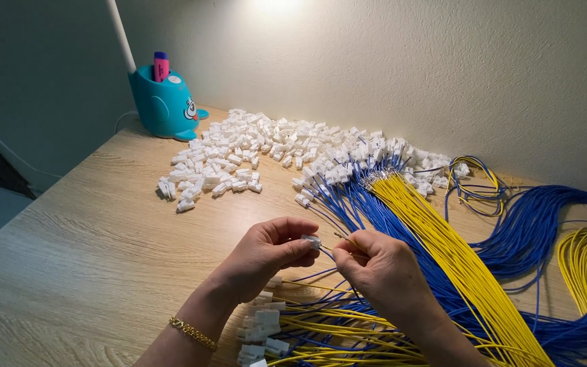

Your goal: The person repeatedly picks up white RJ45 connectors and blue or yellow Ethernet cables, then inserts the cable ends into the connectors. The completed assemblies are placed on the table among other finished cables.

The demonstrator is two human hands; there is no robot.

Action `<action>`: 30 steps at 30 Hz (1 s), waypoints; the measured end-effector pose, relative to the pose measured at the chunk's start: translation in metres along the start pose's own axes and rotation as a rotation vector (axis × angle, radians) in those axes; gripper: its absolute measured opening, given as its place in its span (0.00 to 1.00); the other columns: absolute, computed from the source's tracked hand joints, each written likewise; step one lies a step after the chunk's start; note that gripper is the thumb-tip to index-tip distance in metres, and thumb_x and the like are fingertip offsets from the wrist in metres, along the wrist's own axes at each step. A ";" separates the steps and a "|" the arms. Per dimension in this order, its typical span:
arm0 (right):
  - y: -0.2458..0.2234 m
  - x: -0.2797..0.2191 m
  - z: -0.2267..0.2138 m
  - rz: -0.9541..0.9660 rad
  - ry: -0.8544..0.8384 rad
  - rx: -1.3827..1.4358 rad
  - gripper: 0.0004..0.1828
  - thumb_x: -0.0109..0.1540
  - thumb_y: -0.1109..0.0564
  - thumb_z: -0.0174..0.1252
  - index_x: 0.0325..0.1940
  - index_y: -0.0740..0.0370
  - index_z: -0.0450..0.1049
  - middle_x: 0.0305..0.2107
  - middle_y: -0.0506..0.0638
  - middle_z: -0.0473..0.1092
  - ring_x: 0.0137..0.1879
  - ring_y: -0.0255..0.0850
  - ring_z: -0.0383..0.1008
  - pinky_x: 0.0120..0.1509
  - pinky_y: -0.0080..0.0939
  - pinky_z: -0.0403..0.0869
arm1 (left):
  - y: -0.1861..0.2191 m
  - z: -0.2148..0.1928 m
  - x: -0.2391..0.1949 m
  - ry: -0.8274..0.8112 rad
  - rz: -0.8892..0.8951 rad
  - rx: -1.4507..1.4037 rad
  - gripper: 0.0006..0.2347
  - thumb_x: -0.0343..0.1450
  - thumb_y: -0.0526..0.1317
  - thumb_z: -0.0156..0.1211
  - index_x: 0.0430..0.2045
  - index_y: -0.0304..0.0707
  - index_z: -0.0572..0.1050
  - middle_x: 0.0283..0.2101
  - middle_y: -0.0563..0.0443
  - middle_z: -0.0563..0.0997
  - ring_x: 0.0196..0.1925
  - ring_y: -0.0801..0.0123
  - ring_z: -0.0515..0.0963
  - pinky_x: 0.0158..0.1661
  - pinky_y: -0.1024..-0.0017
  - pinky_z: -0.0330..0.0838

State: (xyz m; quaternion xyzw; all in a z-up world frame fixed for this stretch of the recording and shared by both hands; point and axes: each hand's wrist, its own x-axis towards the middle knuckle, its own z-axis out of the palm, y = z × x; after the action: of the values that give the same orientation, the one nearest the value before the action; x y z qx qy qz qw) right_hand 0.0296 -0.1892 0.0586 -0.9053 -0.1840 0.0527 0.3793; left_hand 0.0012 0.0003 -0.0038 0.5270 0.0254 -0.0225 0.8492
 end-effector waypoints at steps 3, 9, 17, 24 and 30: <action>0.004 0.004 0.002 0.006 0.035 -0.015 0.10 0.56 0.52 0.61 0.22 0.55 0.77 0.16 0.41 0.68 0.23 0.32 0.63 0.28 0.33 0.66 | -0.001 0.000 0.001 -0.007 0.009 -0.005 0.13 0.64 0.30 0.63 0.42 0.28 0.77 0.36 0.38 0.82 0.34 0.60 0.81 0.41 0.67 0.79; 0.001 0.002 0.004 0.034 -0.018 0.073 0.07 0.56 0.54 0.61 0.26 0.56 0.80 0.18 0.41 0.73 0.25 0.30 0.66 0.29 0.32 0.67 | -0.001 0.000 -0.001 -0.036 -0.004 0.013 0.13 0.64 0.30 0.63 0.42 0.27 0.77 0.36 0.39 0.82 0.34 0.61 0.81 0.41 0.67 0.79; 0.017 0.009 0.010 -0.023 -0.071 0.202 0.07 0.58 0.55 0.62 0.27 0.59 0.80 0.19 0.42 0.69 0.25 0.31 0.62 0.29 0.32 0.63 | -0.002 0.000 0.000 -0.080 -0.012 0.039 0.12 0.64 0.31 0.64 0.40 0.27 0.78 0.33 0.41 0.82 0.35 0.64 0.81 0.41 0.70 0.78; 0.023 0.034 -0.001 0.041 -0.031 0.334 0.16 0.66 0.54 0.50 0.41 0.65 0.80 0.22 0.48 0.67 0.28 0.36 0.66 0.30 0.32 0.66 | 0.028 -0.007 -0.013 -0.061 -0.234 0.554 0.12 0.66 0.30 0.53 0.37 0.33 0.83 0.31 0.52 0.81 0.26 0.79 0.68 0.27 0.82 0.60; 0.040 0.083 0.025 0.071 -0.071 -0.371 0.16 0.63 0.44 0.47 0.38 0.52 0.78 0.38 0.49 0.75 0.45 0.48 0.72 0.47 0.51 0.67 | 0.043 0.001 -0.019 -0.129 -0.316 0.900 0.08 0.66 0.43 0.64 0.28 0.38 0.83 0.26 0.57 0.82 0.28 0.82 0.73 0.30 0.81 0.68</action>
State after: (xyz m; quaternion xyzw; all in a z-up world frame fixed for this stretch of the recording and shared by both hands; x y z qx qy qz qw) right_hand 0.1122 -0.1675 0.0162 -0.9631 -0.1719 0.0632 0.1971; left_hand -0.0147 0.0192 0.0362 0.8294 0.0401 -0.1926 0.5229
